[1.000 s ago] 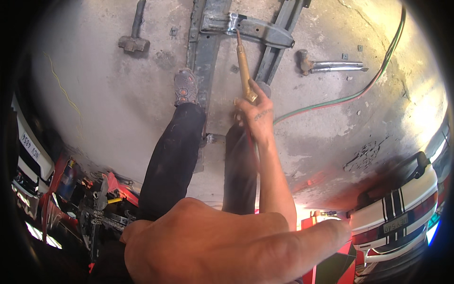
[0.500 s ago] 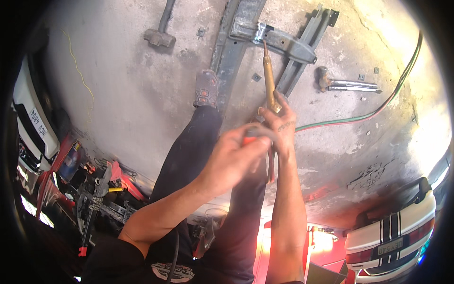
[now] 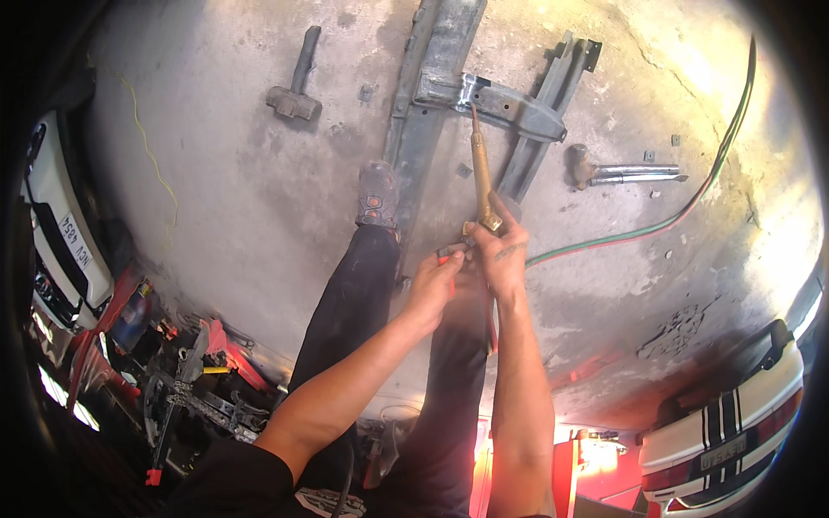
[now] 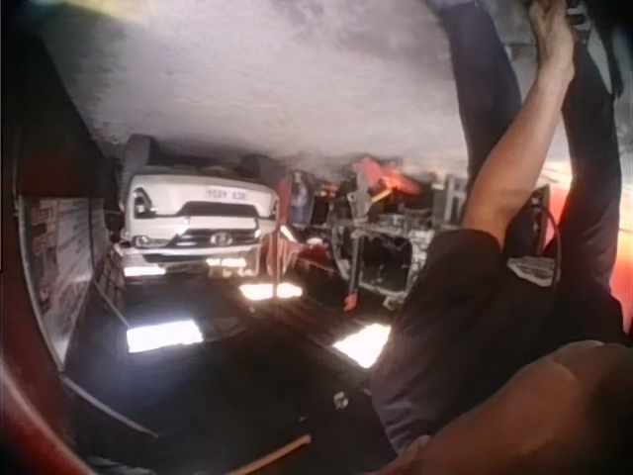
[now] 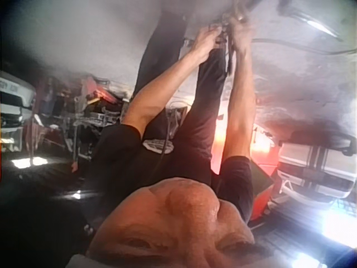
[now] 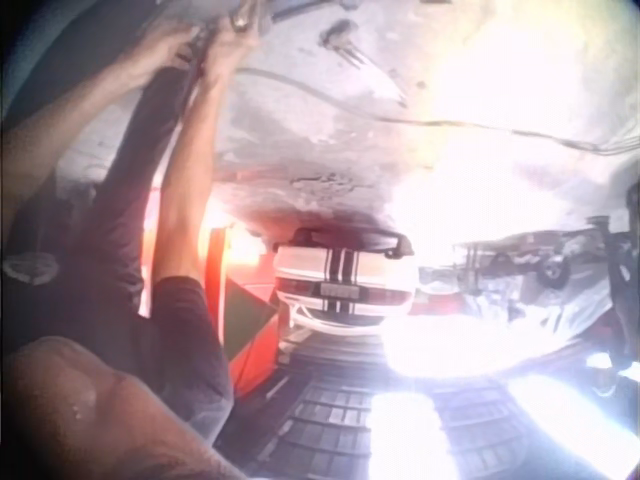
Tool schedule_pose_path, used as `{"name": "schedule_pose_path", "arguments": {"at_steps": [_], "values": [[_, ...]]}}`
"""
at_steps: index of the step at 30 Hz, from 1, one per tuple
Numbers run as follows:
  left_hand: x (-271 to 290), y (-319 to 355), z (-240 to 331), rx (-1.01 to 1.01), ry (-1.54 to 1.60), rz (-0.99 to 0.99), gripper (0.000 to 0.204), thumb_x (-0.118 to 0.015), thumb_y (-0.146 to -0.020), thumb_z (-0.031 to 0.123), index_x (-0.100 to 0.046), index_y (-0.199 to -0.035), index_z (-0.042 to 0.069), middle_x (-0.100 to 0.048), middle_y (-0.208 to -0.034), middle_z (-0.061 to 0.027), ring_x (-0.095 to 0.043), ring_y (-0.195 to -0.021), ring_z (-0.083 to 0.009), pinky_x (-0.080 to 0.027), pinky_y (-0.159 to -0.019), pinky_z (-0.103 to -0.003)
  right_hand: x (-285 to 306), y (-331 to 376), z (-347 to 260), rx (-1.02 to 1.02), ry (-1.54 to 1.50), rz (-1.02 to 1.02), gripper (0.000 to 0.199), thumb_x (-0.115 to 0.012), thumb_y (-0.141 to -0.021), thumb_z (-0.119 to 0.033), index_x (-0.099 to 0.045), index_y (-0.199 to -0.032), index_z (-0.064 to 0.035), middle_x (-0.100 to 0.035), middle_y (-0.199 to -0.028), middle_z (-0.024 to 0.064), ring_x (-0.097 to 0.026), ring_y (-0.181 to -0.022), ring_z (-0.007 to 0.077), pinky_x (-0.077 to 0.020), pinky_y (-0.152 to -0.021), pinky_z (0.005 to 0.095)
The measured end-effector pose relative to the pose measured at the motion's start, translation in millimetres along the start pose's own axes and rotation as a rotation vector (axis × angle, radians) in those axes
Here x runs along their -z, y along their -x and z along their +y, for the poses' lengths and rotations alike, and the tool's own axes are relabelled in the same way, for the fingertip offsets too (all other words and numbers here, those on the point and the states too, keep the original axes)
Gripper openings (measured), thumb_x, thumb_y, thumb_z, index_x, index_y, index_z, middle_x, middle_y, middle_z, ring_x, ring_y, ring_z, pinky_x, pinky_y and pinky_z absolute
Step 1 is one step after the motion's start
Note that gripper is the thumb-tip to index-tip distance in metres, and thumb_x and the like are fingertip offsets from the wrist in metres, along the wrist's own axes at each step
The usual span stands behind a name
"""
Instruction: The person uses a welding torch to weld a metal frame on the floor, then uses a hammer to tap the welded area. The person then squats and sits on the floor to inspect and reposition the frame.
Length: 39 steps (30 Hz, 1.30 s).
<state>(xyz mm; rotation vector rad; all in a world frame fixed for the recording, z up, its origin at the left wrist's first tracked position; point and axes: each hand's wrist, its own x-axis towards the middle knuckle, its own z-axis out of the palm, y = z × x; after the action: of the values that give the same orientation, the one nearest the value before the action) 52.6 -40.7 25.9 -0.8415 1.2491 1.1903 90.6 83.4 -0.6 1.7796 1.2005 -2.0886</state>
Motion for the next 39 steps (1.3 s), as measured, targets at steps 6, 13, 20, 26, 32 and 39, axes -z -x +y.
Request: {"name": "schedule_pose_path", "arguments": {"at_steps": [6,13,20,26,32,39], "values": [[2,-1,7,-0.015,0.021,-0.084,0.028,-0.055,-0.105,0.023,-0.057,-0.123,0.002,-0.065,-0.104,-0.0071,-0.068,-0.088,-0.0195,-0.060,-0.070,-0.036,-6,6,-5,0.014,0.036,0.029,0.062,-0.069,-0.085,0.001,-0.052,-0.144,0.0042,-0.066,-0.090,0.0055,-0.059,-0.072,0.0095,-0.0507,-0.064,0.0245],[-7,5,18,0.038,0.032,-0.067,0.026,-0.060,-0.103,0.020,-0.058,-0.121,0.001,-0.061,-0.102,-0.0028,-0.066,-0.088,-0.0156,-0.055,-0.072,-0.034,-3,3,8,0.032,-0.033,0.024,0.065,-0.066,-0.087,-0.003,-0.045,-0.147,0.0068,-0.068,-0.094,0.0097,-0.063,-0.078,0.0136,-0.0523,-0.069,0.0269],[0,0,14,0.020,0.040,-0.106,0.034,-0.058,-0.102,0.014,-0.055,-0.132,-0.001,-0.065,-0.106,-0.0067,-0.069,-0.088,-0.0183,-0.058,-0.072,-0.035,-7,8,-1,0.000,-0.056,0.077,0.057,-0.071,-0.091,-0.019,-0.055,-0.140,0.0048,-0.064,-0.093,0.0036,-0.056,-0.077,0.0097,-0.0480,-0.067,0.0248],[0,-4,9,0.015,0.052,-0.104,0.033,-0.057,-0.102,0.012,-0.054,-0.131,-0.003,-0.064,-0.104,-0.0075,-0.071,-0.081,-0.0214,-0.061,-0.068,-0.037,-6,6,4,0.016,-0.036,0.088,0.056,-0.071,-0.092,-0.022,-0.057,-0.139,0.0053,-0.063,-0.090,0.0027,-0.054,-0.074,0.0089,-0.0462,-0.065,0.0245],[1,-4,9,0.016,0.043,-0.089,0.033,-0.056,-0.101,0.011,-0.054,-0.131,-0.003,-0.064,-0.103,-0.0071,-0.071,-0.080,-0.0212,-0.061,-0.068,-0.036,-7,6,7,0.011,-0.010,0.085,0.054,-0.070,-0.093,-0.021,-0.057,-0.139,0.0049,-0.063,-0.089,0.0019,-0.053,-0.072,0.0074,-0.0451,-0.062,0.0232],[2,-1,11,0.039,0.013,-0.072,0.036,-0.057,-0.100,0.011,-0.058,-0.133,-0.002,-0.068,-0.108,-0.0084,-0.069,-0.092,-0.0181,-0.057,-0.074,-0.035,-8,6,10,0.006,-0.010,0.052,0.062,-0.066,-0.094,-0.018,-0.045,-0.147,0.0083,-0.062,-0.083,0.0016,-0.055,-0.071,0.0083,-0.0467,-0.063,0.0236]]}}
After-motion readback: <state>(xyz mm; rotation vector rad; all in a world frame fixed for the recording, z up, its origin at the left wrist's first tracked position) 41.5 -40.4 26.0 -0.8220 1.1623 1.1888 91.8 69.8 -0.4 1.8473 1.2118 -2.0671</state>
